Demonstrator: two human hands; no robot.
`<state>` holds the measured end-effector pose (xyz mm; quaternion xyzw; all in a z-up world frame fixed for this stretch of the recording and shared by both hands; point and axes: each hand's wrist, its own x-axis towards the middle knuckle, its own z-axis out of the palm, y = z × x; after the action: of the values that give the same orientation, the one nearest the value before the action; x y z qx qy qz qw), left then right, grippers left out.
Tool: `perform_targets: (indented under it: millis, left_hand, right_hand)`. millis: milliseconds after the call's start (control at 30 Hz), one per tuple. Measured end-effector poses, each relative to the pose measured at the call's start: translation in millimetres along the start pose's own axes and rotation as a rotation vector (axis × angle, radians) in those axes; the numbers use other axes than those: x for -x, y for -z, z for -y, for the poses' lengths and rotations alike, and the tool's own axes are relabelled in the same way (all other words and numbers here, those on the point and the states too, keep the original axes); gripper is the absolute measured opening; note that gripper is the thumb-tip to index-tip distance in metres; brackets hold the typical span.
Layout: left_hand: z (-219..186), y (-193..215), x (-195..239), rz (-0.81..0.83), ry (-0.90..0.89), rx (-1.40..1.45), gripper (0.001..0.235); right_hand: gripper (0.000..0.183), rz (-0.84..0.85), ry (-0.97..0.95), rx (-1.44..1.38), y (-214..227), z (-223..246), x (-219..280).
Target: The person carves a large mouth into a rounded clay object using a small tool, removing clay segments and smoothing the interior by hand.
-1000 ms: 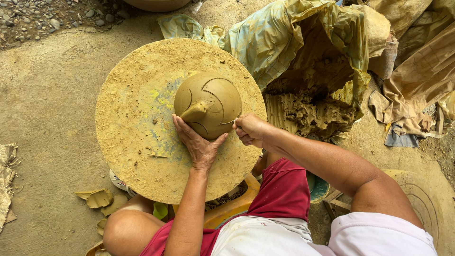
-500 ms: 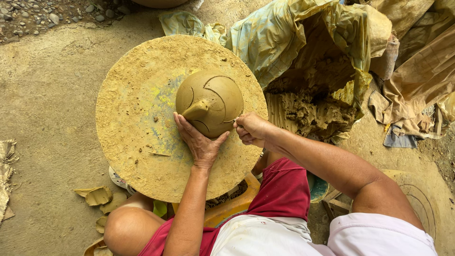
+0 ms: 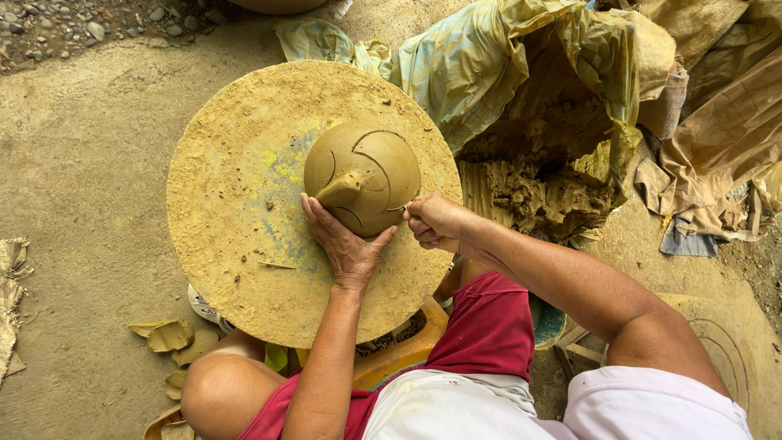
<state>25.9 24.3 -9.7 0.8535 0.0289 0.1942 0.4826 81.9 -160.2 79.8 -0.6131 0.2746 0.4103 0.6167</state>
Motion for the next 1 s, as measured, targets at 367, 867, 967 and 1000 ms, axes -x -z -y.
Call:
perform_targets:
  millis: [367, 867, 967, 1000]
  left_hand:
    - [-2, -5, -1, -0.045, -0.011, -0.044, 0.154]
    - [-5, -16, 4, -0.124, 0.012, -0.060, 0.144]
    - [-5, -19, 6, -0.127, 0.036, -0.068, 0.143]
    - [-5, -20, 6, -0.128, 0.043, -0.072, 0.143]
  right_hand:
    - [0.033, -0.004, 0.051, -0.014, -12, -5, -4]
    - [0.028, -0.058, 0.037, -0.043, -22, -2, -3]
    - [0.027, -0.070, 0.033, -0.067, -25, 0, -2]
    - [0.027, -0.071, 0.032, -0.080, -26, 1, -2]
